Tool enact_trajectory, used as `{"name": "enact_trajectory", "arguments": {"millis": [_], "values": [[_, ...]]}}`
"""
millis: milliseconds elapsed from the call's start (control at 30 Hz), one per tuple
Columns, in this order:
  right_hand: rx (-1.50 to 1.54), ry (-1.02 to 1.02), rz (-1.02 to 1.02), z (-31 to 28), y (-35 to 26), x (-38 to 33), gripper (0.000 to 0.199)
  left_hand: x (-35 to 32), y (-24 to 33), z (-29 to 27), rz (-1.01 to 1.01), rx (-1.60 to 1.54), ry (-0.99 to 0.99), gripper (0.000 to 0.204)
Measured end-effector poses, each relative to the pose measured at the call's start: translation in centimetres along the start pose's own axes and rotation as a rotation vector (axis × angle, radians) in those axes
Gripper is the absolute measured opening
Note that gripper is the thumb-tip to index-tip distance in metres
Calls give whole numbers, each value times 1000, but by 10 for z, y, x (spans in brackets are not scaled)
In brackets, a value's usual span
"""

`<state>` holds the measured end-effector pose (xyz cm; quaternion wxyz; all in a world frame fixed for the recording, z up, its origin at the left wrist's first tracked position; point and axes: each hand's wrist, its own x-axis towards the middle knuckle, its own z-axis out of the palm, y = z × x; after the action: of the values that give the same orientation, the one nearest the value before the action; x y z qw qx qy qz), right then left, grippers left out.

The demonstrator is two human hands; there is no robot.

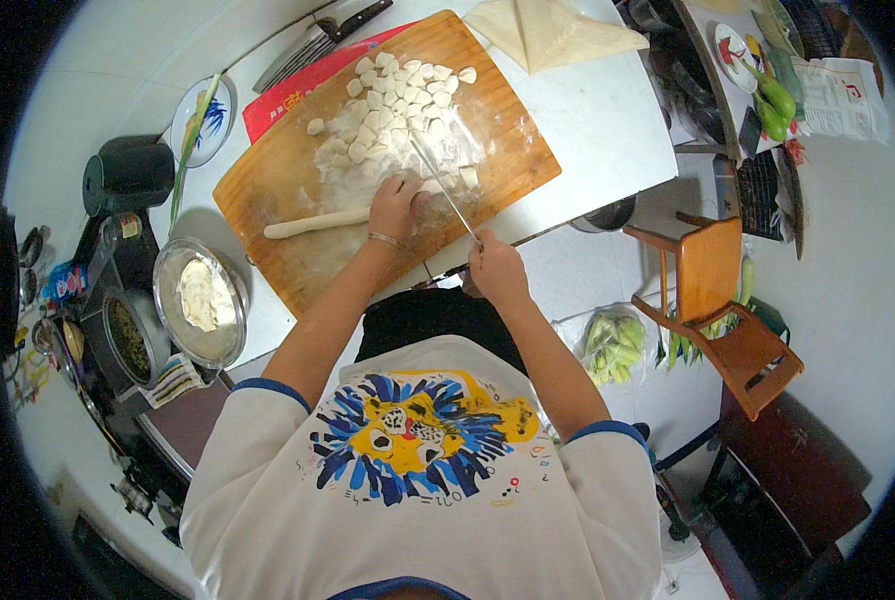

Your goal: The person rolls a long strip of dough on a floured wooden board and uses a large cleaver to cut it into small, uniform pieces. The process is repeated multiple times, with the person gathering the cut pieces and rolling out new strips of dough.

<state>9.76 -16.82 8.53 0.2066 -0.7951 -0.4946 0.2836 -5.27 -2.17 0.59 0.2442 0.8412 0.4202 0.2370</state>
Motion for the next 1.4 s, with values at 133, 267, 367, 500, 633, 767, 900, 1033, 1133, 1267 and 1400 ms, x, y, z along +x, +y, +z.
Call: {"name": "enact_trajectory", "arguments": {"millis": [133,267,367,500,633,767,900,1033,1133,1267,1400], "values": [[-55,-27,40,3,-1,-4,19,0,-1,0,5,-3,15,17],[-85,-45,73,8,1,-3,18,1,-1,2,42,-2,74,16],[-141,-78,142,15,-1,0,19,-1,-6,4,57,6,69,17],[-195,-110,166,25,5,11,20,-8,-4,-10,99,127,63,21],[-124,-88,44,18,12,28,21,-25,-10,-17,243,133,30,31],[-50,-56,34,7,3,7,19,-34,-2,-3,257,68,-20,29],[-65,-17,5,3,-4,-10,17,-24,8,6,284,24,10,25],[-83,-20,11,5,-3,-14,16,-24,8,8,253,18,-24,22],[-111,-39,25,5,-2,-14,17,-26,5,8,246,17,-23,22],[-163,-97,76,5,-3,-10,17,-25,4,6,256,19,-22,21],[-189,-132,93,18,11,0,18,-27,3,2,256,33,-33,22]]}}
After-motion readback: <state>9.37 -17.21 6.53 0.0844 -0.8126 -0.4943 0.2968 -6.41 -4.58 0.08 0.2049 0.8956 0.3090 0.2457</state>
